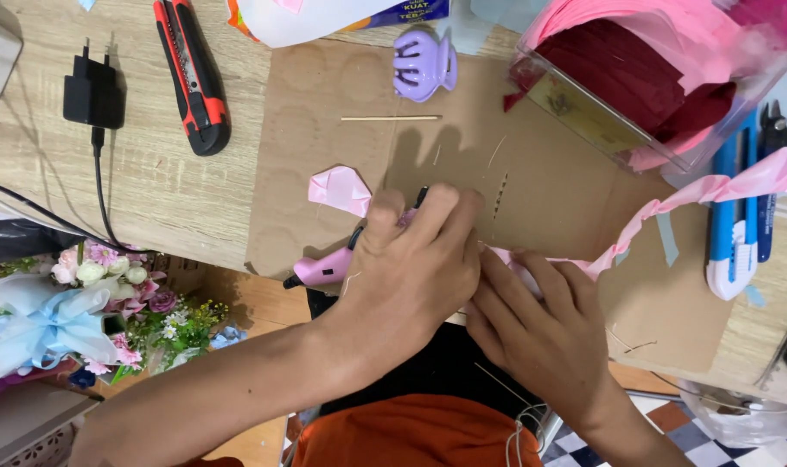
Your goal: The person folds pink ribbon pieces into ruffles and secures them with a hot glue gun. They repeatedly apply glue, fold the ribbon, and press the edges to form a continuous ruffled strip on the work surface.
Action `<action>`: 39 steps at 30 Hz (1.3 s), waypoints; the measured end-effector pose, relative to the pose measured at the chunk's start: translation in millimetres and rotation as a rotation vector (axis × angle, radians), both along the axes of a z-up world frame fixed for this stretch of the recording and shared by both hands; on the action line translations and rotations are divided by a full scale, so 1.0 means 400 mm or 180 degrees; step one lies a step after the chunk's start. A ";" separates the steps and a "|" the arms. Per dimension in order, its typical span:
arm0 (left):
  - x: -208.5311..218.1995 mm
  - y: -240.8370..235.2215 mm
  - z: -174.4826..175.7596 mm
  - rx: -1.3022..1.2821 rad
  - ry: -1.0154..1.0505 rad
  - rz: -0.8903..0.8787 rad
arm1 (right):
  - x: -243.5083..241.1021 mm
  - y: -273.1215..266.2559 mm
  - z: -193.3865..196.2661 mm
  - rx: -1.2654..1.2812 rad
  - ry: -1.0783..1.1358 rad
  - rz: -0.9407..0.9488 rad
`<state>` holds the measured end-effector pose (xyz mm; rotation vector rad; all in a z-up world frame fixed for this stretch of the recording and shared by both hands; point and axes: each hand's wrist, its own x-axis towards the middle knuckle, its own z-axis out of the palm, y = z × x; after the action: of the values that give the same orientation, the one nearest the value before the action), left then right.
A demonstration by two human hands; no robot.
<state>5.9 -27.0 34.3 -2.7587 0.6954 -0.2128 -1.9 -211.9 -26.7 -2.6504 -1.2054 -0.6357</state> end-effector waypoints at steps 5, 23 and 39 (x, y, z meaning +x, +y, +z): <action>0.011 -0.003 -0.004 0.0018 -0.0190 -0.0178 | 0.005 0.003 0.009 0.0012 0.0010 0.0095; 0.035 0.077 0.101 -0.0511 -0.0128 -0.0011 | 0.009 0.003 0.024 0.0248 0.0270 0.0087; -0.085 0.101 0.050 -0.2275 -0.0091 0.0207 | 0.082 0.038 0.113 0.0087 0.1475 0.0185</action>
<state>-28.1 13.5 54.2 -3.4313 0.6031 -0.5844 30.8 -196.9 18.6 -2.5262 -1.1146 -0.0181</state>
